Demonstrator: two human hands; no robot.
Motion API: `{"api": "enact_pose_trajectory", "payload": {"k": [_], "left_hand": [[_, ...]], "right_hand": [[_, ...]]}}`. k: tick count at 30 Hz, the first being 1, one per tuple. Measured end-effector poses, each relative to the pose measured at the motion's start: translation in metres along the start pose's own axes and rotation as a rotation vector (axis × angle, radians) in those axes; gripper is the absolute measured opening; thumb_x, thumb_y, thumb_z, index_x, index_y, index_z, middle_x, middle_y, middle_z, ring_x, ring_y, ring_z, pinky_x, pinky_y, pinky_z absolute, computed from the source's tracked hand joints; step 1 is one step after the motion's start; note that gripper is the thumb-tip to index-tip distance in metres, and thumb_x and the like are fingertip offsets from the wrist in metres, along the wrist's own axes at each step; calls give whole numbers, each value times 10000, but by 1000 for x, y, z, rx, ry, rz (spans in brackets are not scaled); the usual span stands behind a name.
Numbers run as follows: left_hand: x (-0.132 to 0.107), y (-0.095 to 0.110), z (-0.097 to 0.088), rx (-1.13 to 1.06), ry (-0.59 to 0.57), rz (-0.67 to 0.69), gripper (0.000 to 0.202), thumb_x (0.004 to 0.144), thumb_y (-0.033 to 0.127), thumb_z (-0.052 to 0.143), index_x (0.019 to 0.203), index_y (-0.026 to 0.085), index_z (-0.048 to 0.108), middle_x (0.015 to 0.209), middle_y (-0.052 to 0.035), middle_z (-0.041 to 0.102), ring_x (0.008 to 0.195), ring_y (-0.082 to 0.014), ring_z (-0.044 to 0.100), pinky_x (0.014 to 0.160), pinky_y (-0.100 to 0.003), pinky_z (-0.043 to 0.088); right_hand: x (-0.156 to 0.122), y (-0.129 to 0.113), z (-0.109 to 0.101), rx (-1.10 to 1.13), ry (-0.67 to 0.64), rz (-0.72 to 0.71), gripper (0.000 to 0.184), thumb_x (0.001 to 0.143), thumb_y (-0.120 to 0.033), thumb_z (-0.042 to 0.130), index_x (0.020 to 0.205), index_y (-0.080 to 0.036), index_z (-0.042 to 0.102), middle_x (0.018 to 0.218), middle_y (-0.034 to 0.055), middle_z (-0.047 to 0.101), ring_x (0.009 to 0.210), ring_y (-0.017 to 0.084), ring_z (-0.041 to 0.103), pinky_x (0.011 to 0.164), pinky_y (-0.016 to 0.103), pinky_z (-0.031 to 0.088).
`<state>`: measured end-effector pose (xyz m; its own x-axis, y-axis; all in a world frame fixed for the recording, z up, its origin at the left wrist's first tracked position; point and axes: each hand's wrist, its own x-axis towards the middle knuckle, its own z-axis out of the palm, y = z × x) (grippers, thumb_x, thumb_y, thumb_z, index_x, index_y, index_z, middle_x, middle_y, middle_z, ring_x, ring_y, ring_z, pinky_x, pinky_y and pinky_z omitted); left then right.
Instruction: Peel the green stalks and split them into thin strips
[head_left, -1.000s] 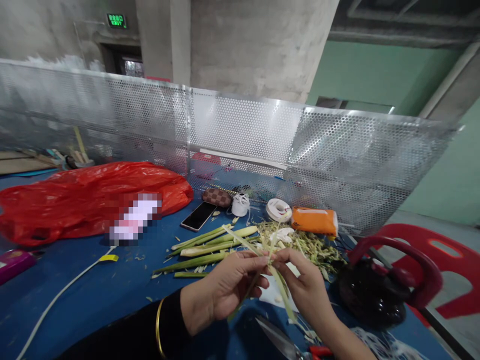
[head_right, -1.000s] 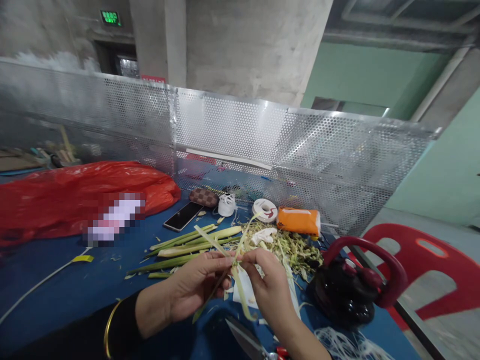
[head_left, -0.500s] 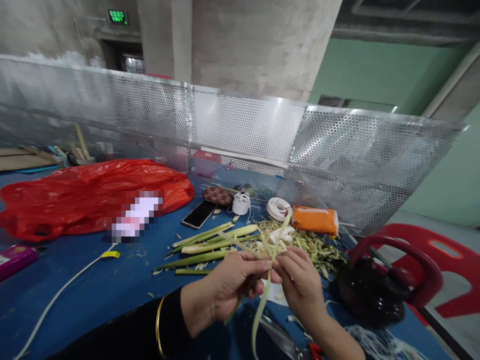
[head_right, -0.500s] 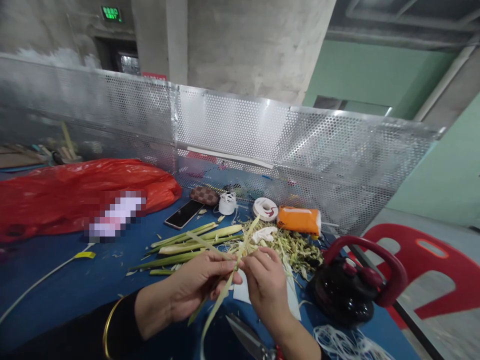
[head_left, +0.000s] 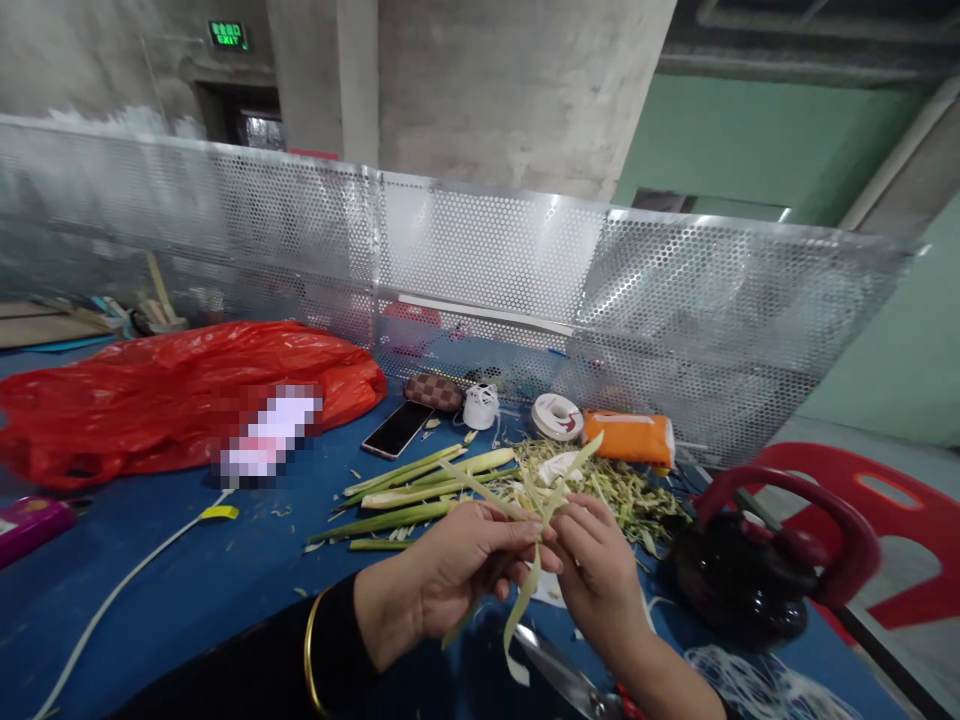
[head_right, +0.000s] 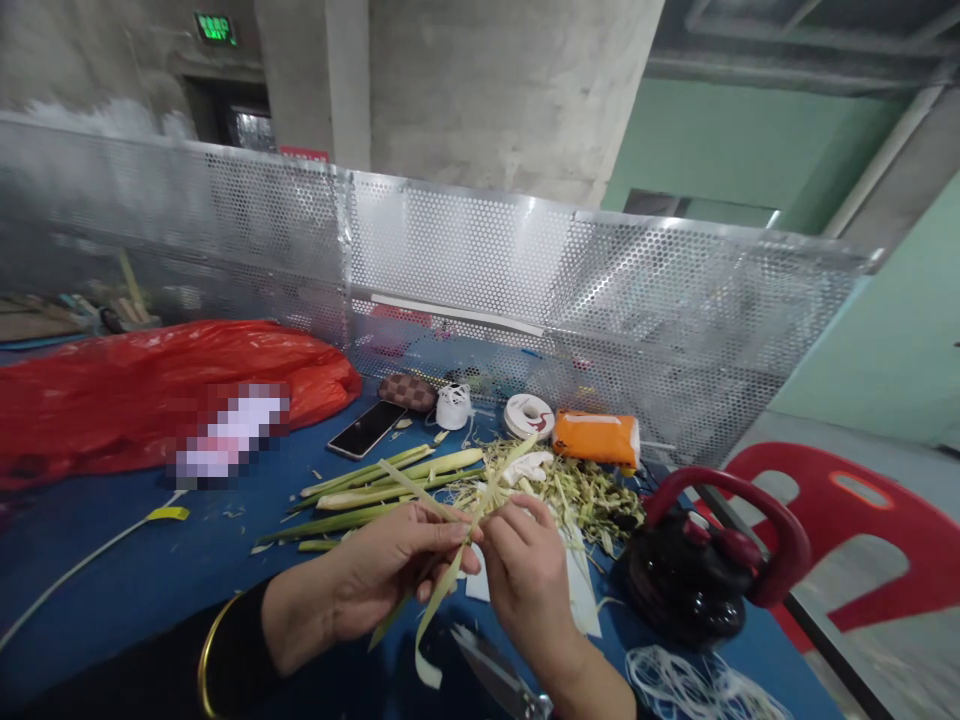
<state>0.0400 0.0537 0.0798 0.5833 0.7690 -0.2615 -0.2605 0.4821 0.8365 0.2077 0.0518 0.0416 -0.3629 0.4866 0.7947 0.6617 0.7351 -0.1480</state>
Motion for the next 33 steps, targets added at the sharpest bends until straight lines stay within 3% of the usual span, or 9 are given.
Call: {"api": "enact_pose_trajectory", "payload": {"k": [5, 8, 14, 18, 21, 25, 31, 33], "left_hand": [[1, -4, 0, 52, 82, 36, 158, 723, 251, 705, 736, 97, 672, 653, -40, 660, 427, -35, 476, 393, -153, 278], [-2, 0, -2, 136, 38, 30, 178, 726, 269, 694, 740, 92, 680, 665, -64, 679, 439, -57, 508, 397, -166, 301], [-2, 11, -8, 118, 3, 15, 298, 761, 381, 692, 862, 100, 686, 770, -88, 712, 497, -72, 561, 424, -167, 344], [1, 8, -10, 169, 13, -30, 356, 783, 459, 642, 871, 115, 676, 755, -87, 715, 489, -92, 583, 413, -181, 332], [3, 3, -10, 228, 8, -10, 333, 744, 436, 682, 867, 126, 680, 769, -68, 715, 498, -89, 582, 420, -184, 344], [4, -2, -9, 331, 32, 15, 234, 703, 348, 693, 810, 141, 674, 670, -26, 689, 486, -93, 568, 434, -192, 372], [2, -2, -8, 404, 20, 4, 173, 684, 300, 681, 658, 132, 647, 595, -31, 668, 481, -94, 572, 462, -191, 373], [2, -2, -8, 392, 30, -22, 190, 661, 319, 701, 680, 136, 653, 610, -33, 677, 491, -103, 579, 466, -199, 395]], "right_hand": [[-3, 1, 8, 22, 2, 16, 264, 909, -142, 460, 667, -221, 533, 574, -20, 527, 572, 148, 503, 755, 340, 470], [0, 2, 4, 129, -36, 72, 298, 922, -174, 449, 657, -223, 575, 580, -5, 564, 609, 164, 549, 779, 358, 478], [12, 10, -18, 606, -188, 528, 241, 884, -393, 561, 881, -207, 715, 875, 75, 733, 865, 236, 676, 785, 362, 529], [10, 8, -17, 827, -98, 739, 285, 828, -440, 626, 890, -186, 741, 886, 94, 746, 840, 256, 691, 755, 381, 549], [10, 1, -14, 733, -23, 737, 215, 787, -396, 686, 739, -192, 734, 732, 53, 717, 693, 209, 665, 637, 305, 531], [11, -6, -12, 529, 1, 580, 243, 810, -337, 655, 614, -197, 689, 629, 25, 657, 609, 176, 611, 569, 268, 471], [8, -5, -9, 408, -52, 534, 324, 857, -312, 589, 557, -193, 622, 605, 27, 636, 582, 175, 598, 560, 278, 464], [8, -2, -13, 349, -10, 562, 248, 866, -330, 576, 672, -191, 642, 721, 50, 678, 683, 200, 632, 633, 306, 499]]}}
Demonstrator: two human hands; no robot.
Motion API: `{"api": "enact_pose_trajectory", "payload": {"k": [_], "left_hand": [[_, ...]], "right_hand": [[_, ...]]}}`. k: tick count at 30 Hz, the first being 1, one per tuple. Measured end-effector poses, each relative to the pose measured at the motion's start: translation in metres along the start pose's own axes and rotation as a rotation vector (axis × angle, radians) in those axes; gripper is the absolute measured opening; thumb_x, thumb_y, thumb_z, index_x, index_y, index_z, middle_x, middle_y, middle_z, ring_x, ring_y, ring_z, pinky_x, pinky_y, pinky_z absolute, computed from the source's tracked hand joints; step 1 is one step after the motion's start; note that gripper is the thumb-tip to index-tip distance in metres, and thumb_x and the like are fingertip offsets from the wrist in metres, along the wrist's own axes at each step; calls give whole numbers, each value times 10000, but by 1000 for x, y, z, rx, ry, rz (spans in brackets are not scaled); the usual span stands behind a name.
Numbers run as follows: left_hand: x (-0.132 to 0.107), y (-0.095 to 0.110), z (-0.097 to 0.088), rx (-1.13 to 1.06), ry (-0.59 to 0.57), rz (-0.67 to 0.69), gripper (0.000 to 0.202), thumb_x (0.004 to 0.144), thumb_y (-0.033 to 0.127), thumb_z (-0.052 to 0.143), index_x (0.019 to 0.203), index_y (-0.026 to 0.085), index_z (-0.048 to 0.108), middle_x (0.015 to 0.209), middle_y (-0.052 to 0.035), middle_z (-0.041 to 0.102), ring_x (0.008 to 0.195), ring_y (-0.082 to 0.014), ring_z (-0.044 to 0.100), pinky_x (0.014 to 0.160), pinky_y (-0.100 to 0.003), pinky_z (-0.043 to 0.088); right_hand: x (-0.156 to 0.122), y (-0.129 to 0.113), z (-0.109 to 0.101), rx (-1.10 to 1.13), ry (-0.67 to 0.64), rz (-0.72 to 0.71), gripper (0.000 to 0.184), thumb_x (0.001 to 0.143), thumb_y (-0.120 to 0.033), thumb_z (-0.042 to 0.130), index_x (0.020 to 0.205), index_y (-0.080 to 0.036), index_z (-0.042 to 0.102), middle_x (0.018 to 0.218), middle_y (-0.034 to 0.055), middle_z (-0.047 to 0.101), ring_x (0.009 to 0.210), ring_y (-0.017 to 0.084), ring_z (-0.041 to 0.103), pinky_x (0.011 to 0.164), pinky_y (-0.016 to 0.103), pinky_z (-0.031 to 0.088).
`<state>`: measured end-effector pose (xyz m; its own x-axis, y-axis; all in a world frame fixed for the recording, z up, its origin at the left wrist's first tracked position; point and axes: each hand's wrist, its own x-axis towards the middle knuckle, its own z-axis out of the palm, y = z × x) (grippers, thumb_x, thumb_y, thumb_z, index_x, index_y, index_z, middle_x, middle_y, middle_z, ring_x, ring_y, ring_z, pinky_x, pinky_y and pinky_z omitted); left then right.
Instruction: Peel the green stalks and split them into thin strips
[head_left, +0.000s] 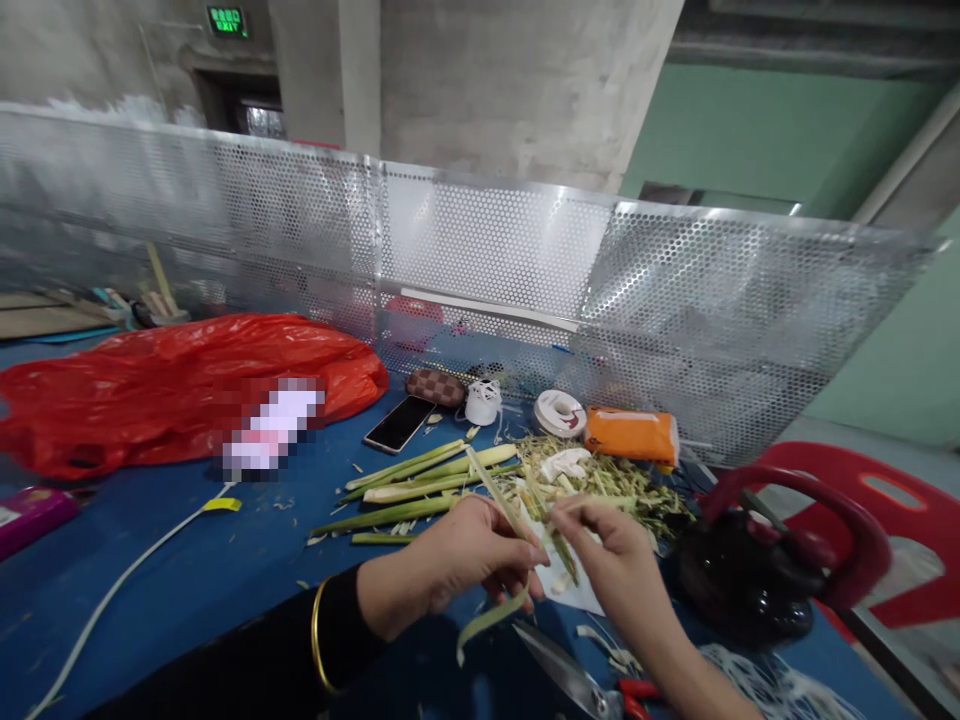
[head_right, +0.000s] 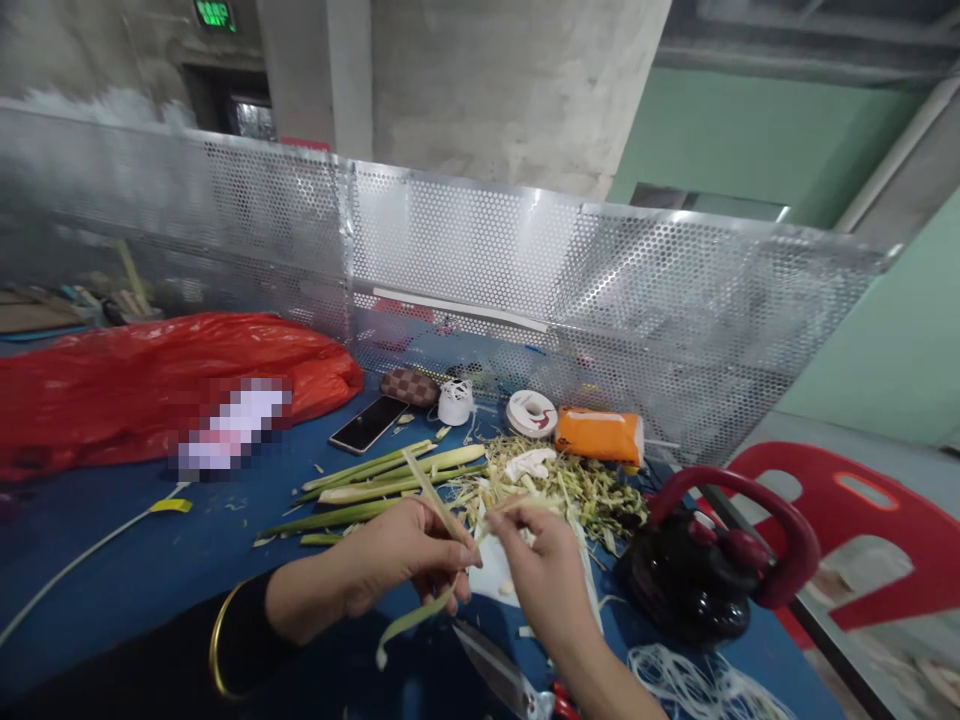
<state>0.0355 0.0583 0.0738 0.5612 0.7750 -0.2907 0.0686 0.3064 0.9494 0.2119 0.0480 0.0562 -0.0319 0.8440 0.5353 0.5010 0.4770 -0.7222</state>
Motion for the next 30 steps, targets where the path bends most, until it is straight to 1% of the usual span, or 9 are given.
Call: {"api": "enact_pose_trajectory", "payload": {"k": [1, 3, 5, 8, 10, 12, 17, 26, 30], "left_hand": [[0, 0, 0, -7, 2, -11, 206, 645, 328, 711, 695, 136, 657, 624, -36, 682, 496, -108, 583, 467, -206, 407], [1, 0, 1, -11, 14, -23, 235, 619, 344, 720, 701, 132, 660, 641, -45, 687, 495, -116, 583, 467, -221, 424], [2, 0, 3, 1, 34, -25, 224, 615, 336, 704, 696, 131, 664, 640, -50, 687, 487, -121, 578, 466, -231, 431], [4, -2, 7, 60, 47, -28, 151, 638, 286, 639, 657, 139, 669, 609, -39, 676, 461, -127, 570, 453, -233, 421], [4, -5, 9, 120, 39, -33, 146, 649, 251, 588, 588, 146, 668, 550, -23, 645, 434, -127, 551, 438, -229, 406], [4, -8, 11, 168, 27, -39, 172, 642, 223, 557, 531, 153, 668, 495, -12, 610, 417, -129, 535, 436, -233, 404], [1, -7, 10, 171, -17, 1, 157, 626, 199, 565, 578, 162, 709, 539, -7, 642, 429, -126, 543, 464, -236, 425], [4, -13, 9, 182, -129, -29, 142, 642, 241, 614, 546, 152, 669, 475, 8, 592, 409, -115, 543, 471, -232, 428], [4, -9, 7, 71, -63, -65, 148, 618, 276, 689, 626, 129, 677, 621, -37, 683, 478, -127, 605, 469, -221, 435]], "right_hand": [[1, 0, -4, -39, 78, -7, 184, 866, -340, 576, 805, -189, 662, 826, 70, 693, 773, 221, 645, 698, 334, 509], [2, -3, -11, -146, 245, -68, 284, 870, -345, 572, 1100, -184, 617, 1046, 118, 664, 966, 261, 620, 829, 401, 485], [2, -7, -15, -260, 270, -190, 332, 877, -321, 573, 1188, -208, 595, 1141, 130, 628, 1059, 277, 578, 891, 439, 440], [-1, -11, -11, -301, 42, -348, 141, 867, -256, 608, 989, -263, 678, 1004, 61, 682, 1014, 256, 590, 915, 437, 394], [-5, -11, -2, -229, -102, -338, 59, 845, -224, 642, 884, -260, 668, 880, 16, 694, 910, 223, 617, 908, 417, 388], [-8, -11, 7, -146, -148, -267, 61, 844, -205, 640, 793, -237, 630, 769, -10, 670, 775, 186, 616, 883, 396, 397], [-9, -12, 11, -50, -105, -181, 228, 870, -213, 575, 647, -215, 527, 637, -18, 578, 659, 172, 561, 733, 343, 425], [-19, -12, 17, -7, -29, -221, 184, 871, -160, 551, 697, -209, 586, 714, 12, 624, 745, 190, 580, 738, 343, 409], [-12, -7, 11, -10, -2, -191, 156, 894, -204, 544, 772, -219, 639, 798, 32, 669, 816, 207, 609, 769, 350, 438]]}}
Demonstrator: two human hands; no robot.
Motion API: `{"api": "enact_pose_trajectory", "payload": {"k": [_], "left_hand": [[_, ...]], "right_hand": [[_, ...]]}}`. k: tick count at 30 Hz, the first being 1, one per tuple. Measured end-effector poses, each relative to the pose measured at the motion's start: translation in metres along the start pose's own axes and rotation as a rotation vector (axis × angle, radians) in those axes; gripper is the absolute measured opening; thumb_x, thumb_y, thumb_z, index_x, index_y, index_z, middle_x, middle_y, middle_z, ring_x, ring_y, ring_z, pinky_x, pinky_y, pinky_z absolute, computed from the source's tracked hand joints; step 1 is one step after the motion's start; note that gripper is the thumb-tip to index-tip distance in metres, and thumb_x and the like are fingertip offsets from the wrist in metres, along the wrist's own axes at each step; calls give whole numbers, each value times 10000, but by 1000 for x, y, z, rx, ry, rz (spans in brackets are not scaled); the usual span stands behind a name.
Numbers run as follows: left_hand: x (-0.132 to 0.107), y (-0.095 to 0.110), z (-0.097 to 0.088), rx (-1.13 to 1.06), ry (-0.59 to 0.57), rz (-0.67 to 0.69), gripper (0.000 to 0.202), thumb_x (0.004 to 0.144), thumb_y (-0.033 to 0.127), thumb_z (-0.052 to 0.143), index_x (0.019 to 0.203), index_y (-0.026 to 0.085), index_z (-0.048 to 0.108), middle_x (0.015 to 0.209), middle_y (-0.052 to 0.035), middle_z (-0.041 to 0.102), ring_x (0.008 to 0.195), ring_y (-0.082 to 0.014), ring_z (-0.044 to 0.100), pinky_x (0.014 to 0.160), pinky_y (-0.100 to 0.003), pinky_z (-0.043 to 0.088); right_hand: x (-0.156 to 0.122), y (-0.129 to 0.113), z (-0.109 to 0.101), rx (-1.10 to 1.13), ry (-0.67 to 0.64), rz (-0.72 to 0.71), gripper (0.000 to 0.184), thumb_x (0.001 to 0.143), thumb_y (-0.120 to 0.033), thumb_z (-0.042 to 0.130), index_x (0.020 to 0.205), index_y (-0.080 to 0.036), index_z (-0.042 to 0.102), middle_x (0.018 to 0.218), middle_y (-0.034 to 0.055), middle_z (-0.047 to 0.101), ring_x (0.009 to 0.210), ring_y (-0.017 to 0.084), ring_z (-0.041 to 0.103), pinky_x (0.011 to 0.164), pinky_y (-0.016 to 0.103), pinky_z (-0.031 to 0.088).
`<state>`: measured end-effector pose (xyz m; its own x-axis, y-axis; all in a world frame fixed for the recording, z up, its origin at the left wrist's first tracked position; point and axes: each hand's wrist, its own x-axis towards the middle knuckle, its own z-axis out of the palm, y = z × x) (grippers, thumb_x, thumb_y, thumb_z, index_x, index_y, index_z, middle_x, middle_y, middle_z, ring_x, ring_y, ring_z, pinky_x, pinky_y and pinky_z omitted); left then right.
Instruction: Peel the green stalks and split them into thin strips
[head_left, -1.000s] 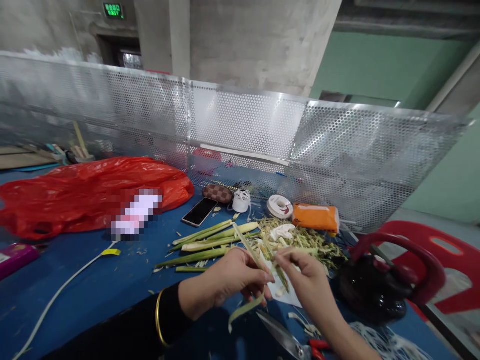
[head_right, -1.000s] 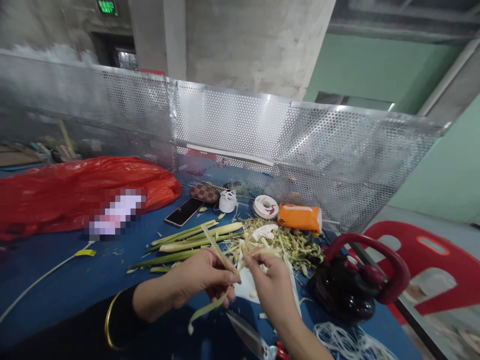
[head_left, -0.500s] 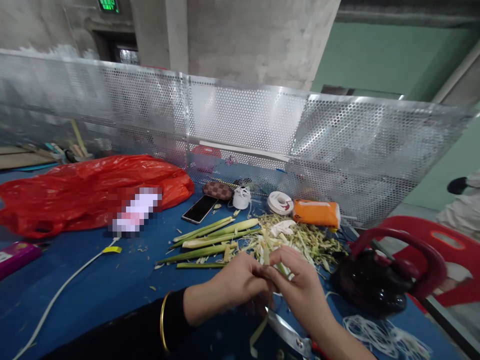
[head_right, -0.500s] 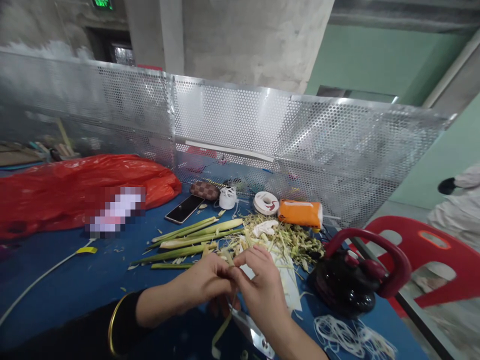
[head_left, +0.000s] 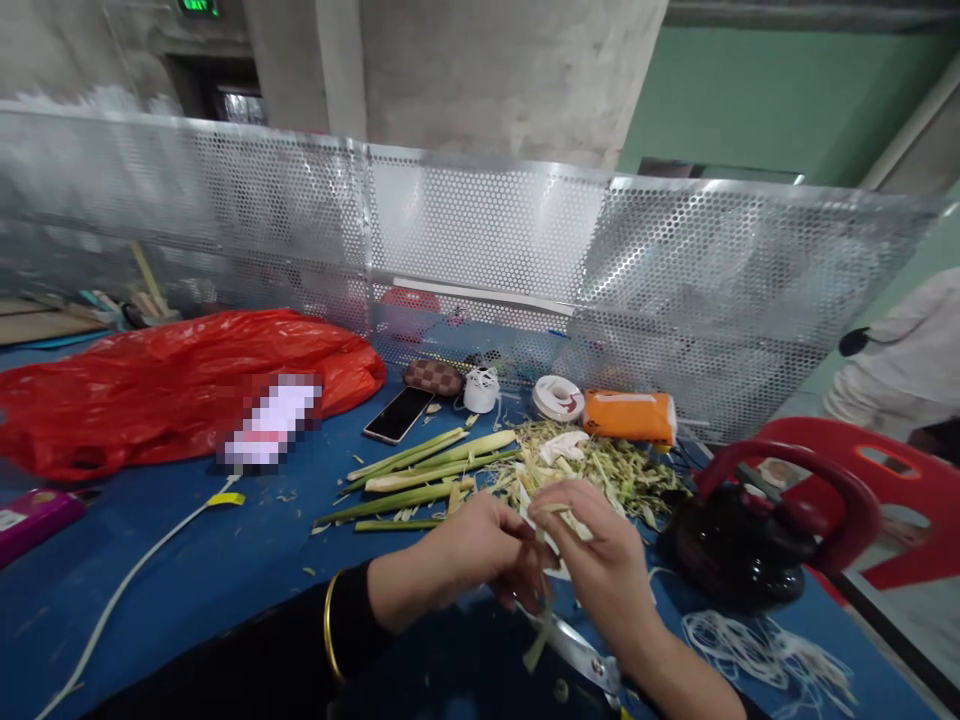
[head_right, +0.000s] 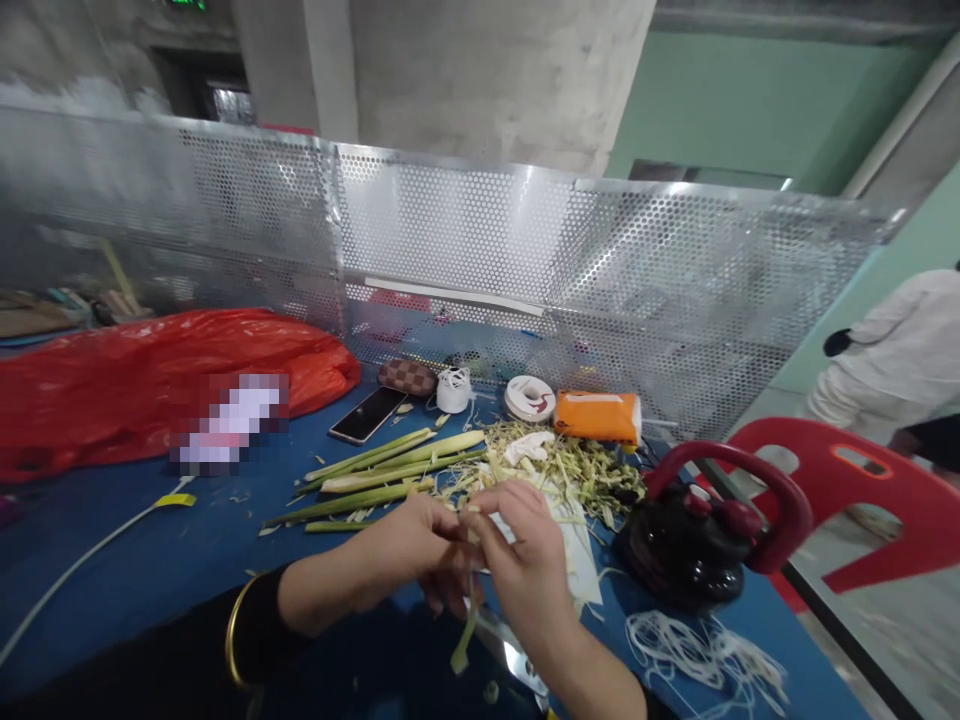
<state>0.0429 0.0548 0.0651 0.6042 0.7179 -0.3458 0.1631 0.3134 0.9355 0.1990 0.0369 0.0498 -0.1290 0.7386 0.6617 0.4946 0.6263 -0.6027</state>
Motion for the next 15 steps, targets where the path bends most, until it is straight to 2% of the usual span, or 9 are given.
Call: {"api": "enact_pose_trajectory", "payload": {"k": [3, 5, 6, 7, 9, 12, 15], "left_hand": [[-3, 8, -5, -144, 44, 45, 307, 685, 414, 691, 739, 112, 690, 773, -87, 726, 555, -137, 652, 480, -211, 443], [-6, 14, -10, -218, 77, 91, 379, 729, 474, 659, 809, 106, 694, 820, -104, 730, 593, -149, 673, 496, -213, 453], [-7, 17, -13, -248, 94, 113, 392, 742, 482, 649, 847, 108, 694, 835, -108, 732, 610, -157, 681, 506, -217, 459], [-9, 19, -15, -272, 106, 136, 395, 753, 481, 642, 885, 113, 693, 853, -110, 732, 630, -164, 688, 519, -223, 466], [-12, 22, -16, -300, 125, 170, 383, 761, 464, 646, 916, 117, 690, 863, -107, 730, 649, -163, 690, 534, -222, 465], [-14, 23, -15, -285, 160, 206, 324, 724, 380, 711, 900, 109, 692, 829, -93, 723, 620, -128, 661, 523, -198, 443], [-12, 22, -12, -254, 239, 224, 253, 689, 278, 739, 860, 101, 684, 768, -80, 715, 591, -110, 635, 502, -185, 426]], "right_hand": [[7, 3, -16, -59, 141, 15, 148, 910, -242, 531, 975, -233, 664, 1025, 69, 674, 999, 233, 596, 876, 377, 433], [10, 2, -26, -90, 232, 33, 138, 908, -270, 536, 951, -226, 660, 1002, 70, 670, 980, 233, 598, 872, 372, 433], [12, 1, -29, -97, 230, 44, 141, 909, -285, 534, 881, -221, 656, 930, 60, 672, 923, 226, 607, 837, 359, 440], [13, -1, -32, -97, 195, 60, 175, 909, -305, 532, 806, -217, 644, 849, 48, 666, 853, 217, 610, 789, 340, 445], [14, -5, -30, -79, 44, 108, 247, 898, -356, 541, 717, -212, 626, 732, 26, 648, 738, 199, 600, 699, 307, 442], [13, -12, -20, -8, -170, 204, 300, 856, -437, 582, 673, -207, 640, 670, 10, 643, 675, 187, 594, 642, 277, 431], [10, -16, -10, 64, -220, 295, 356, 846, -466, 583, 613, -199, 616, 607, -3, 609, 626, 167, 567, 600, 251, 409]]}}
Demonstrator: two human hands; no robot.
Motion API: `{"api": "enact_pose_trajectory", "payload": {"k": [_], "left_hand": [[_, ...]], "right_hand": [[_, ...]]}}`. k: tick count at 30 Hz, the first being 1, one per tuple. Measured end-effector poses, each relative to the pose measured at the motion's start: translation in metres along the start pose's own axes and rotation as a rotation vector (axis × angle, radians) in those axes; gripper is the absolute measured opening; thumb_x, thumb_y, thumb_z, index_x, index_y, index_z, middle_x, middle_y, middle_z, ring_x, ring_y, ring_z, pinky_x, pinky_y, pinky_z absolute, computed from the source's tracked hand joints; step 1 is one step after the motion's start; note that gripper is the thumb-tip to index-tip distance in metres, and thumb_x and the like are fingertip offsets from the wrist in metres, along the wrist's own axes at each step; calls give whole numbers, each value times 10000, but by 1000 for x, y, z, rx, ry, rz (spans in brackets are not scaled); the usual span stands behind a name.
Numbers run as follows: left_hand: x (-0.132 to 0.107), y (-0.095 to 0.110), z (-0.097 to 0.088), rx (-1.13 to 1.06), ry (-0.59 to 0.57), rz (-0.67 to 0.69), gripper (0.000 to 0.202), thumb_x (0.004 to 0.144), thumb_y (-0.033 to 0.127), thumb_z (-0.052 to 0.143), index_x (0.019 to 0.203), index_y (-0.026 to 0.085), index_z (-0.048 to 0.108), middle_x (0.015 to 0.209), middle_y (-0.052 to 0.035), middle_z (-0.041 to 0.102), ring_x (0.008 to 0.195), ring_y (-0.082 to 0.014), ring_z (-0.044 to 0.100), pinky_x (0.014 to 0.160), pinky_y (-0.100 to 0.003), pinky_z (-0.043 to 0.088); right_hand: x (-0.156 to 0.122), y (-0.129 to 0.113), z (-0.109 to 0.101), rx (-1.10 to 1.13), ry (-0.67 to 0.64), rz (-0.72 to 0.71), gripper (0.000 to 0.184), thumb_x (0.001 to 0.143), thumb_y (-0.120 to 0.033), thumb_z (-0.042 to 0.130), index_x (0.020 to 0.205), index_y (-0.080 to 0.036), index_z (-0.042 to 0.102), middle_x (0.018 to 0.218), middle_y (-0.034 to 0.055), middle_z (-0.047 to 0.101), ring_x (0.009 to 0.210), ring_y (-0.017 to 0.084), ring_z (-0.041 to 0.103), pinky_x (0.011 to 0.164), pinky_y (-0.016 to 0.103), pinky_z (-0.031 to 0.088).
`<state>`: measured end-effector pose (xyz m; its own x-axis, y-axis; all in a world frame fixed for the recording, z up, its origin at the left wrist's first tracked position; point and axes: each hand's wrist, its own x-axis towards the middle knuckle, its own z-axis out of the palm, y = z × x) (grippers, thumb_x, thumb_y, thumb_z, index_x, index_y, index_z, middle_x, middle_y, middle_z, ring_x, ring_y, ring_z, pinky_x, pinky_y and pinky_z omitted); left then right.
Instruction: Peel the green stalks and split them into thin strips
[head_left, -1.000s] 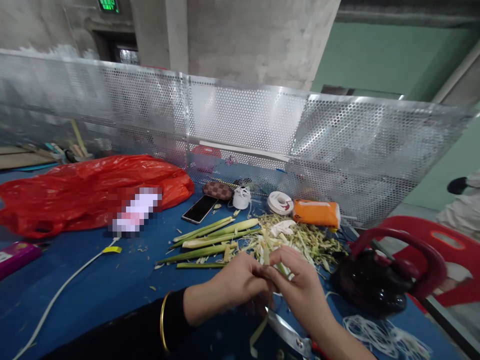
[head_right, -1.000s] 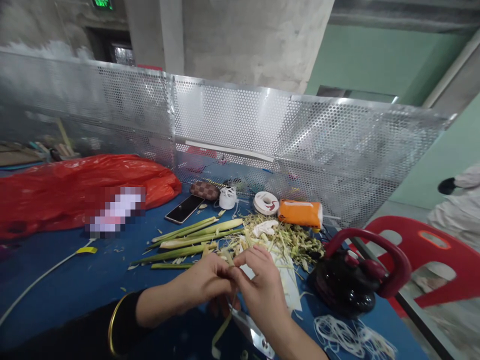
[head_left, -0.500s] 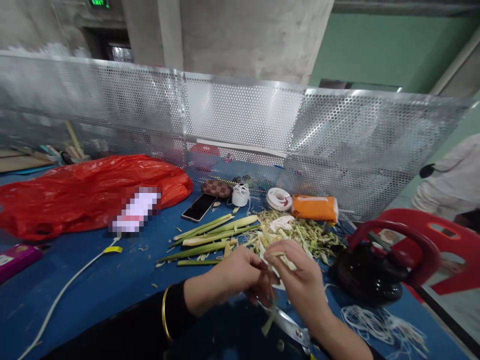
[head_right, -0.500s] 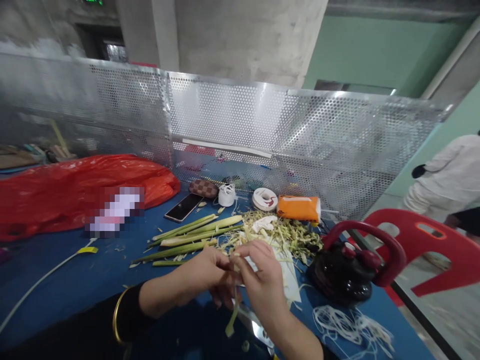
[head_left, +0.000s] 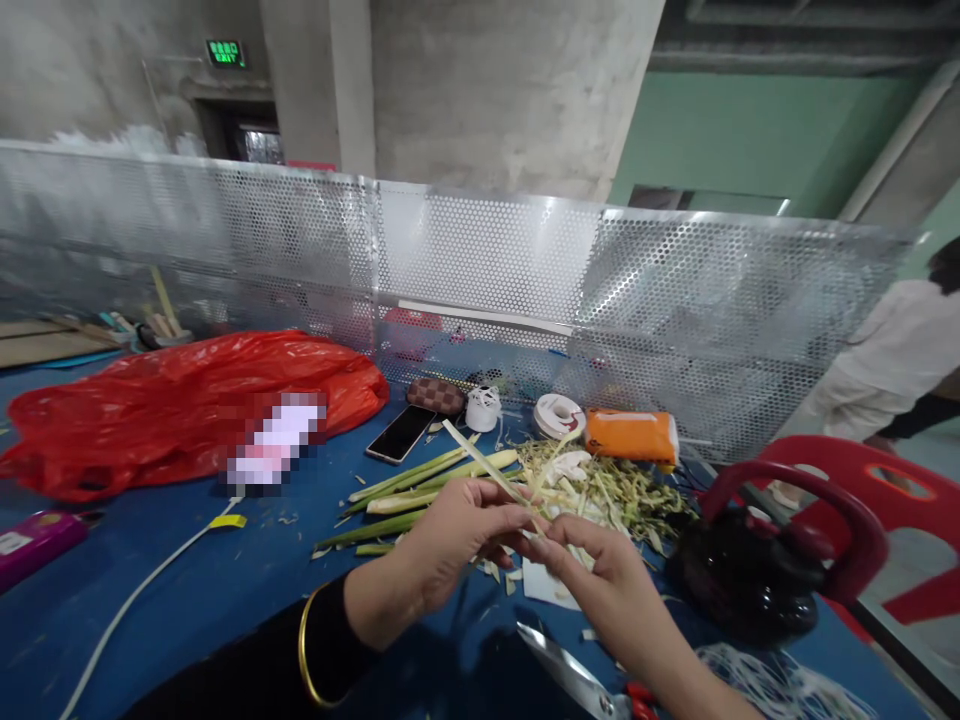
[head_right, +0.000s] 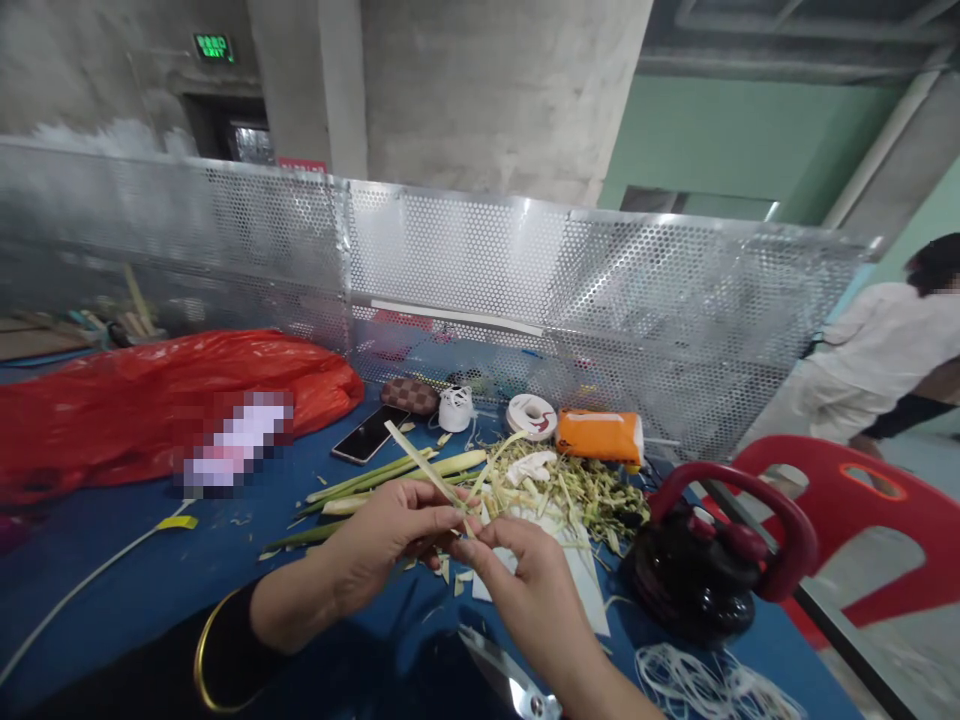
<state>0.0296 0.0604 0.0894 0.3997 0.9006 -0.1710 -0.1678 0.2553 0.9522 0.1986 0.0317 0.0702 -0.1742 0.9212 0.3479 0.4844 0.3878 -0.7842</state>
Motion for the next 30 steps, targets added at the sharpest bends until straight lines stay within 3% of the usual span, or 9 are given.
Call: {"api": "enact_pose_trajectory", "payload": {"k": [8, 15, 19, 22, 25, 27, 30], "left_hand": [[7, -9, 6, -19, 154, 50, 163, 710, 158, 677, 863, 102, 676, 723, -54, 710, 492, -81, 585, 408, -161, 357], [7, -9, 3, -140, 128, 25, 185, 705, 200, 729, 850, 102, 669, 748, -64, 706, 503, -79, 596, 405, -147, 359], [12, -8, 0, -180, 242, 47, 89, 761, 169, 679, 808, 94, 667, 758, -73, 706, 481, -71, 584, 395, -150, 354], [16, -7, -5, -230, 305, -4, 101, 805, 190, 650, 786, 92, 663, 764, -72, 701, 503, -77, 598, 416, -157, 385], [18, -7, -9, -254, 328, -33, 155, 836, 244, 622, 790, 101, 661, 785, -82, 707, 541, -93, 624, 450, -170, 424], [17, -8, -8, -217, 308, -55, 182, 832, 272, 619, 778, 105, 663, 773, -85, 707, 534, -101, 627, 452, -179, 430], [11, -14, 0, -58, 123, -88, 183, 782, 267, 644, 711, 101, 670, 735, -89, 702, 495, -108, 616, 411, -182, 402]], "right_hand": [[-2, 3, -1, -73, -62, -143, 338, 910, -340, 493, 608, -191, 515, 611, -11, 529, 617, 141, 507, 611, 240, 369], [0, 8, -5, -54, -149, 59, 345, 917, -394, 447, 640, -195, 499, 647, 6, 566, 647, 155, 527, 608, 250, 377], [5, 10, -16, -61, -331, 141, 294, 884, -373, 468, 652, -196, 507, 585, 8, 590, 586, 155, 526, 583, 257, 377], [11, 17, -40, -143, -394, 179, 299, 876, -389, 453, 657, -197, 521, 556, 11, 594, 550, 157, 528, 553, 255, 381], [16, 25, -70, -398, -295, 156, 358, 888, -437, 440, 634, -207, 545, 570, 19, 607, 551, 169, 543, 537, 261, 388], [16, 27, -83, -541, -68, 113, 337, 882, -463, 463, 699, -218, 604, 617, 32, 640, 568, 190, 571, 532, 277, 394], [12, 20, -78, -495, 240, -101, 261, 903, -420, 487, 834, -227, 649, 798, 61, 688, 704, 218, 628, 620, 305, 447]]}}
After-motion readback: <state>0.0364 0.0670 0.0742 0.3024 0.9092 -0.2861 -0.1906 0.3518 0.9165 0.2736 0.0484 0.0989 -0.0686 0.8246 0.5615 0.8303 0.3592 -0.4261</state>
